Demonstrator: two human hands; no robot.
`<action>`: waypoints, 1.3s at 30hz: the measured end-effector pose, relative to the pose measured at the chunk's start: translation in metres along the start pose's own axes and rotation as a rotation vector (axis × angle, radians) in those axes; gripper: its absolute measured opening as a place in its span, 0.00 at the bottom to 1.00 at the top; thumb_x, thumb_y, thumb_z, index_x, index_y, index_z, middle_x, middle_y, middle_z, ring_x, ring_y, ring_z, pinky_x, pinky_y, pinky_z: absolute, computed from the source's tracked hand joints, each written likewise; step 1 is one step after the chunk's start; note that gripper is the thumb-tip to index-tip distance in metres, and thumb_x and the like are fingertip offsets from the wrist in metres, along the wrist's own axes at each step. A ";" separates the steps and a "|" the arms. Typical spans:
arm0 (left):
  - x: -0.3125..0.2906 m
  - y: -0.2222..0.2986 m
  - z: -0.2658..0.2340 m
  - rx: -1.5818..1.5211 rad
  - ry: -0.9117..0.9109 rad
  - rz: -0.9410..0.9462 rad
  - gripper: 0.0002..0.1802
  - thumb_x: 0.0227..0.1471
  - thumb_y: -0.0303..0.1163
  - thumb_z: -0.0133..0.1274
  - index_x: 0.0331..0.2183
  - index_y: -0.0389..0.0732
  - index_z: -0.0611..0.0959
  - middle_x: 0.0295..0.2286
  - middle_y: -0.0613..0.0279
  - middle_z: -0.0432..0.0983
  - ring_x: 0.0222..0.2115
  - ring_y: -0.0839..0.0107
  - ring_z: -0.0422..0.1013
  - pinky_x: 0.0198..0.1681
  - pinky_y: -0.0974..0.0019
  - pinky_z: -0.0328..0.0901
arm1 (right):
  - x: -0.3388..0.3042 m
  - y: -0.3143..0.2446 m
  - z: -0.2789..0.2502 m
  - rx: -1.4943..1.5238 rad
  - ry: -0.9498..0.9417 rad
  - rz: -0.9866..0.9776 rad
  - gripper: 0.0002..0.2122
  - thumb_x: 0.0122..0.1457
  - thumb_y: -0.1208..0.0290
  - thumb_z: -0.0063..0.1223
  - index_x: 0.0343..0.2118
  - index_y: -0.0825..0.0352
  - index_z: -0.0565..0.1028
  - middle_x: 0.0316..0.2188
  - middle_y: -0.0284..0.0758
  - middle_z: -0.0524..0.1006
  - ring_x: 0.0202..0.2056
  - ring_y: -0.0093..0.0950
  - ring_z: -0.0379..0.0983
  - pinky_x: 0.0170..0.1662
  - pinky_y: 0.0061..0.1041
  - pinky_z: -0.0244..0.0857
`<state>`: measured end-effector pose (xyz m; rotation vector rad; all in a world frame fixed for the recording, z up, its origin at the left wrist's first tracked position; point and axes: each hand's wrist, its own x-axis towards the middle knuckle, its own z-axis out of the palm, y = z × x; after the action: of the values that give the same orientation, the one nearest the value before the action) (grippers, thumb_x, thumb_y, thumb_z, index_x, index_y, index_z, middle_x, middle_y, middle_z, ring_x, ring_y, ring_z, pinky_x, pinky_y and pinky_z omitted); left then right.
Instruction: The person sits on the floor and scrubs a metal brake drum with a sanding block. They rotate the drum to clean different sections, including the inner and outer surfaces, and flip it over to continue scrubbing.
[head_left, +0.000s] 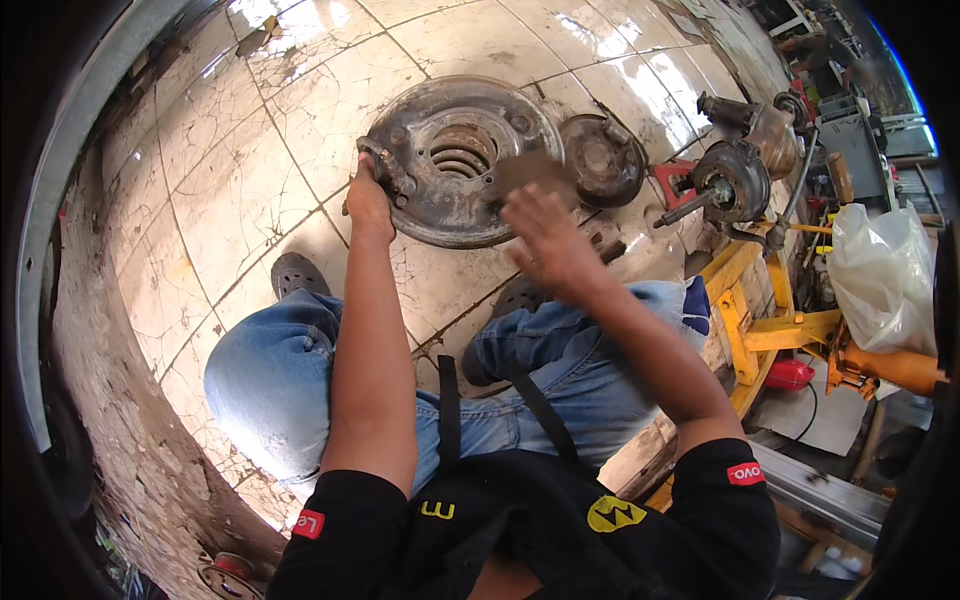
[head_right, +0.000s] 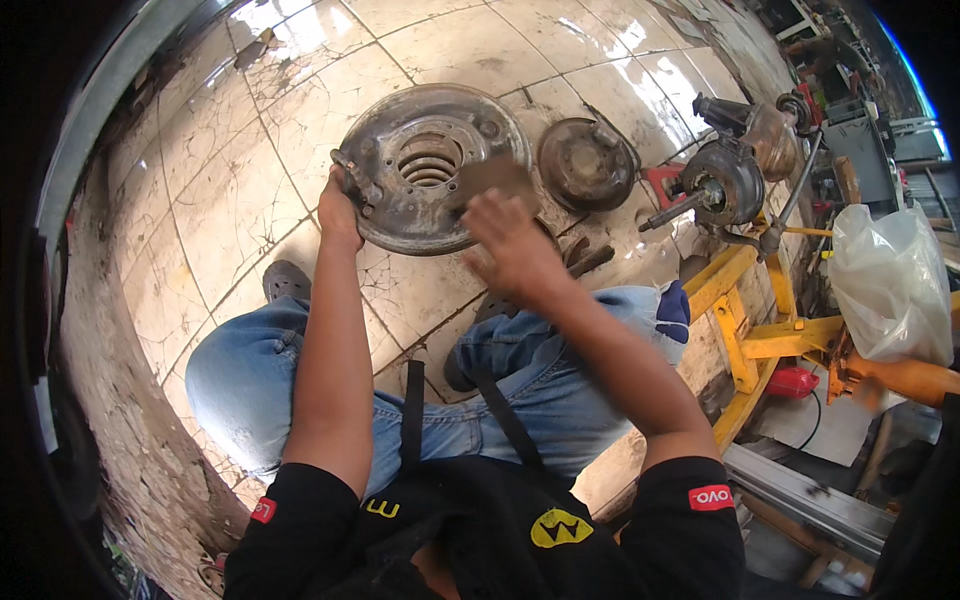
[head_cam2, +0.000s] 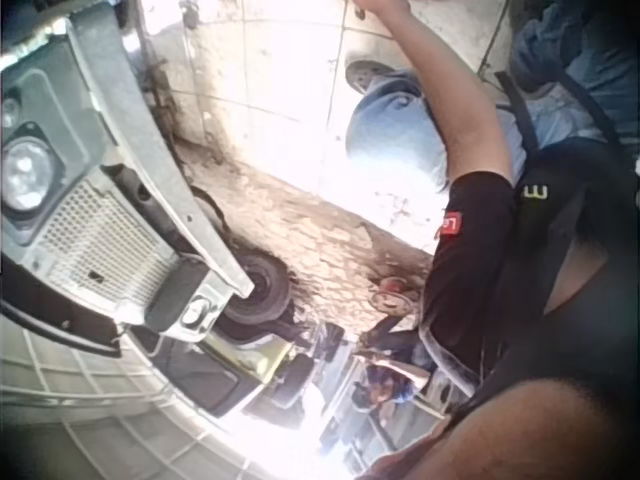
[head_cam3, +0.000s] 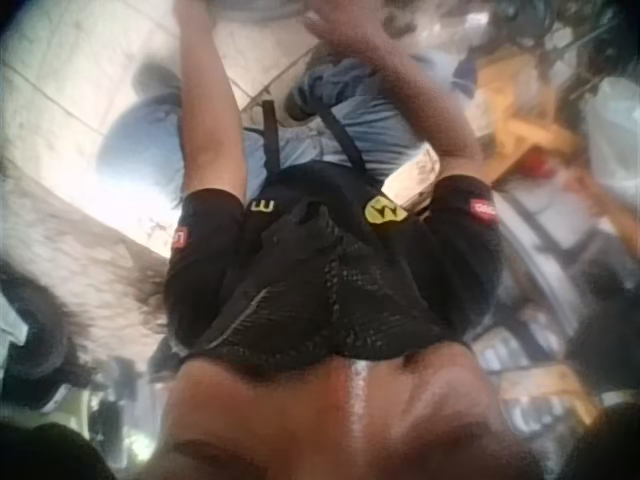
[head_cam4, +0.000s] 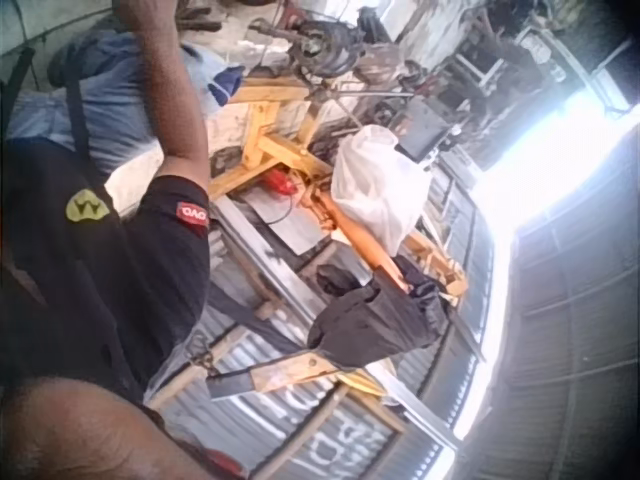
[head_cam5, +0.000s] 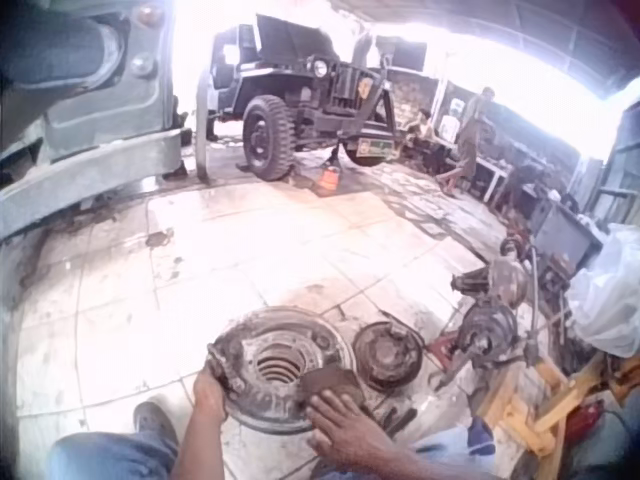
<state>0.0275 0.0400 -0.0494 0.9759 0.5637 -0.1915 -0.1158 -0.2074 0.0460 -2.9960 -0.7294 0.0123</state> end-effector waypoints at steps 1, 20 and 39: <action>0.002 0.001 -0.003 -0.011 -0.026 0.004 0.28 0.65 0.49 0.35 0.52 0.36 0.73 0.49 0.54 0.72 0.46 0.63 0.70 0.51 0.60 0.65 | -0.003 -0.012 -0.001 0.156 -0.016 -0.073 0.26 0.66 0.54 0.35 0.61 0.66 0.61 0.65 0.43 0.56 0.67 0.40 0.45 0.69 0.41 0.35; -0.023 0.012 0.014 0.064 0.096 -0.004 0.31 0.64 0.51 0.38 0.52 0.32 0.73 0.49 0.50 0.72 0.45 0.61 0.70 0.49 0.62 0.66 | -0.013 -0.041 -0.002 0.182 -0.109 -0.105 0.28 0.66 0.56 0.38 0.63 0.69 0.58 0.66 0.45 0.51 0.68 0.42 0.42 0.69 0.41 0.34; -0.016 0.008 0.011 0.193 0.113 0.015 0.32 0.63 0.52 0.40 0.51 0.31 0.75 0.48 0.52 0.72 0.44 0.63 0.70 0.49 0.63 0.64 | -0.012 -0.028 0.010 0.132 0.081 0.100 0.31 0.63 0.56 0.44 0.64 0.68 0.55 0.67 0.45 0.49 0.68 0.43 0.40 0.68 0.45 0.34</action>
<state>0.0215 0.0343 -0.0305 1.1829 0.6499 -0.1805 -0.1393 -0.1875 0.0372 -2.8842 -0.5477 -0.0541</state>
